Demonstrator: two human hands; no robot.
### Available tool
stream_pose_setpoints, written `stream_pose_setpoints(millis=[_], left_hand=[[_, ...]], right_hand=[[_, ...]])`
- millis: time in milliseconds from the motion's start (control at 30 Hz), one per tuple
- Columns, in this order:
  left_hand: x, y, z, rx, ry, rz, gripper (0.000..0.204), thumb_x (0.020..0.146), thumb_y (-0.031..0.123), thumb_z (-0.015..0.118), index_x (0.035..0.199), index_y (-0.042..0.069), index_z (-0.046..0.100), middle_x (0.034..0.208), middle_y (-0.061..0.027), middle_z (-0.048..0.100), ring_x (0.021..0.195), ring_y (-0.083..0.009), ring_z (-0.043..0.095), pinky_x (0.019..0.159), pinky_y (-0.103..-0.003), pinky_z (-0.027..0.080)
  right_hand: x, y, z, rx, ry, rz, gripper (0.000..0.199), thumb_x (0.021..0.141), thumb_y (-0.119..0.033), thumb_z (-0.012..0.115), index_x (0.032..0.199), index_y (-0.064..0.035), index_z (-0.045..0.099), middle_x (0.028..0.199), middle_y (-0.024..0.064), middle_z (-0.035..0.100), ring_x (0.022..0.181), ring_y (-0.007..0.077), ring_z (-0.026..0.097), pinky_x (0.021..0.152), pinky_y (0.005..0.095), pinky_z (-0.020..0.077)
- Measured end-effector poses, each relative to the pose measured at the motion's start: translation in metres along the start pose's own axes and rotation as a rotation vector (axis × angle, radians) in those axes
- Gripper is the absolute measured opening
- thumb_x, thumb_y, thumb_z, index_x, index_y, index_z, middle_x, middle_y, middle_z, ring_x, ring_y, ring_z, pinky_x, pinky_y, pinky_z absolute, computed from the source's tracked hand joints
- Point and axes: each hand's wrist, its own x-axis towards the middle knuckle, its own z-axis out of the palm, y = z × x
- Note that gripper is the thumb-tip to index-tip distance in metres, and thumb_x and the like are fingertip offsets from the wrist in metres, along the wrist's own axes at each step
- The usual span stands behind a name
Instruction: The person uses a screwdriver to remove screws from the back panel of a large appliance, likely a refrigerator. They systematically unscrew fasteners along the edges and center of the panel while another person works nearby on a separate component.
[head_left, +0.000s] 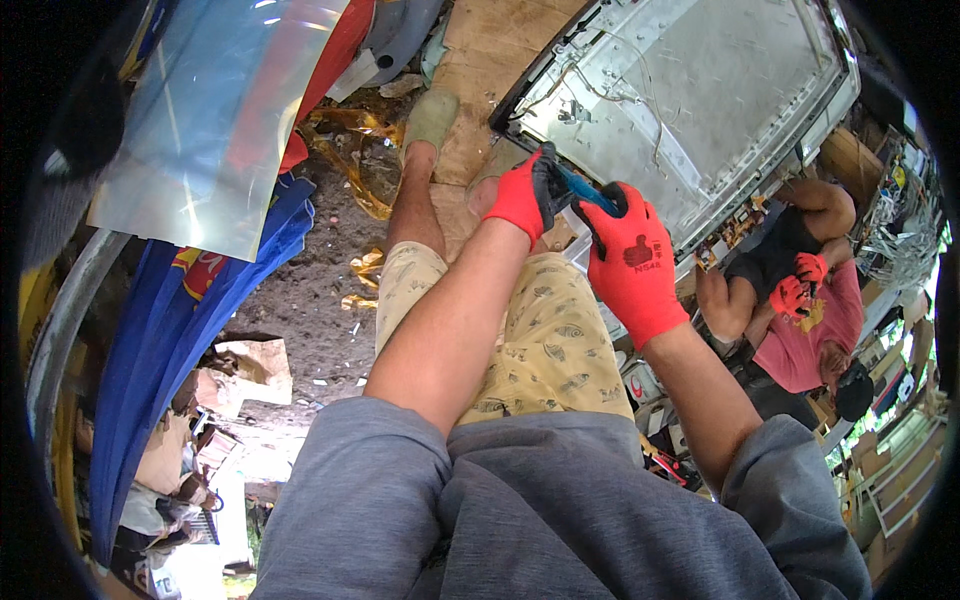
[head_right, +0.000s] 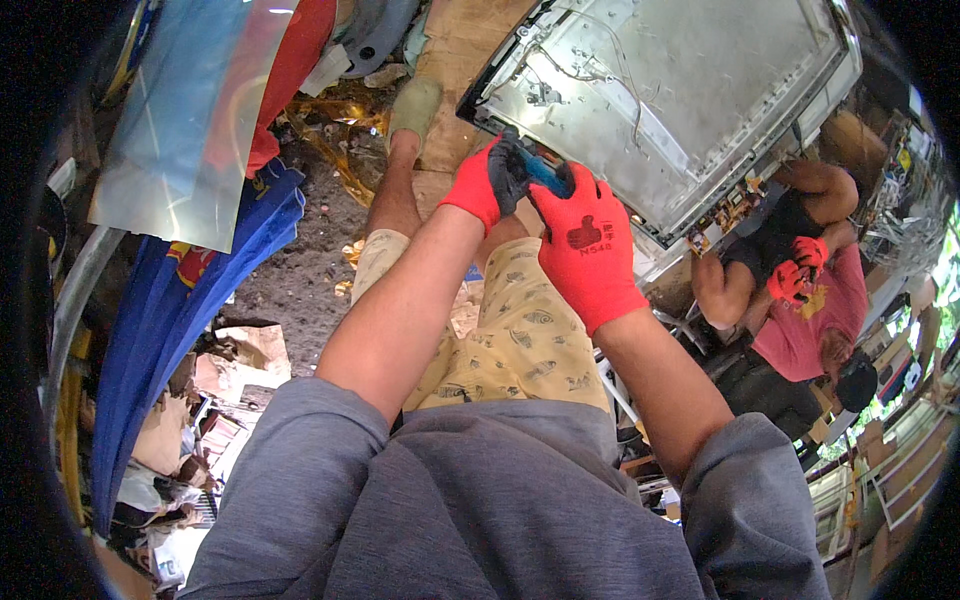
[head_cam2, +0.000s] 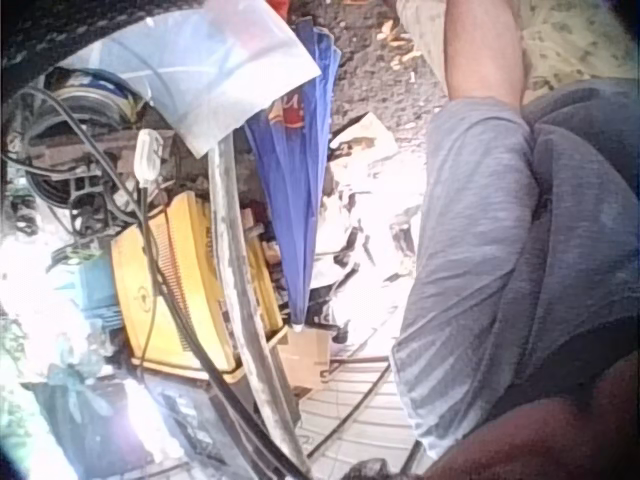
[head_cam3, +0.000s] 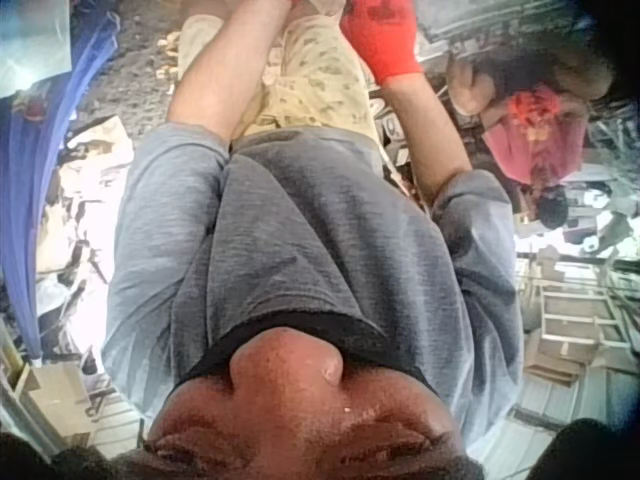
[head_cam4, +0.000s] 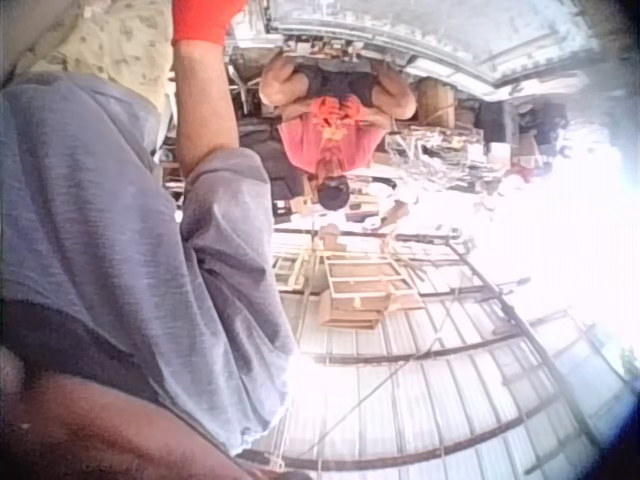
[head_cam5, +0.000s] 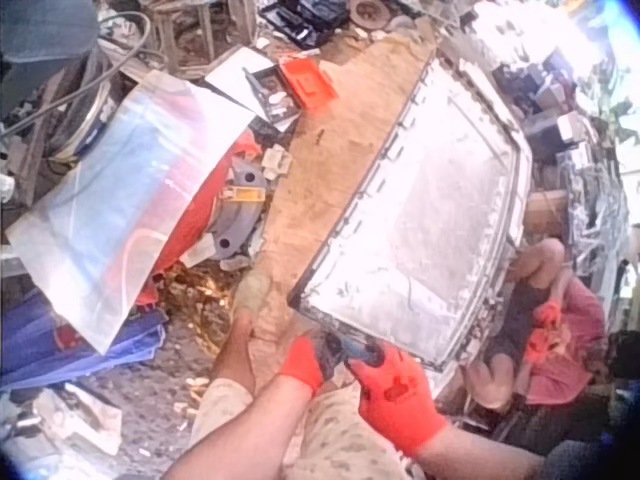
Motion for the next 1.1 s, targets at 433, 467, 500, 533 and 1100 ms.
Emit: stream_pose_setpoints(millis=[433,467,500,533,1100], left_hand=[[-0.002,0.000,-0.001,0.119,0.077,0.041,0.038,0.100,0.041,0.054,0.111,0.006,0.063,0.107,-0.0125,0.069,0.101,-0.0303,0.066,0.091,-0.043,0.055],[-0.002,0.001,-0.003,0.137,0.100,0.062,0.042,0.099,0.045,0.055,0.112,0.006,0.063,0.108,-0.0128,0.069,0.103,-0.0312,0.066,0.093,-0.044,0.054],[-0.002,0.002,-0.004,0.111,0.117,0.063,0.043,0.099,0.048,0.053,0.110,0.007,0.063,0.106,-0.0116,0.070,0.101,-0.0289,0.066,0.092,-0.044,0.054],[-0.003,0.005,-0.006,0.086,0.134,0.063,0.045,0.100,0.051,0.050,0.108,0.009,0.064,0.104,-0.0104,0.070,0.099,-0.0266,0.067,0.091,-0.045,0.054],[0.023,-0.022,0.052,1.315,-0.017,0.386,0.029,0.094,0.024,0.064,0.111,0.002,0.071,0.096,-0.0127,0.074,0.083,-0.0210,0.070,0.078,-0.033,0.055]], right_hand=[[-0.021,0.007,0.009,0.435,0.002,0.442,0.047,0.088,-0.023,0.065,0.131,-0.0068,0.057,0.111,0.0204,0.066,0.102,0.0391,0.064,0.087,0.0450,0.0518],[-0.025,0.008,0.007,0.465,0.025,0.428,0.046,0.088,-0.023,0.065,0.131,-0.0074,0.057,0.111,0.0203,0.066,0.102,0.0392,0.064,0.086,0.0451,0.0519],[-0.030,0.009,0.005,0.496,0.049,0.415,0.045,0.088,-0.022,0.065,0.130,-0.0079,0.058,0.112,0.0203,0.065,0.102,0.0394,0.064,0.086,0.0451,0.0520],[-0.037,0.011,0.003,0.512,0.034,0.423,0.045,0.088,-0.021,0.065,0.131,-0.0083,0.057,0.112,0.0200,0.065,0.102,0.0395,0.064,0.085,0.0451,0.0521],[-0.157,0.031,-0.003,1.452,0.104,1.037,0.044,0.094,-0.005,0.057,0.138,-0.0077,0.052,0.091,0.0041,0.064,0.070,0.0114,0.061,0.062,0.0265,0.0494]])
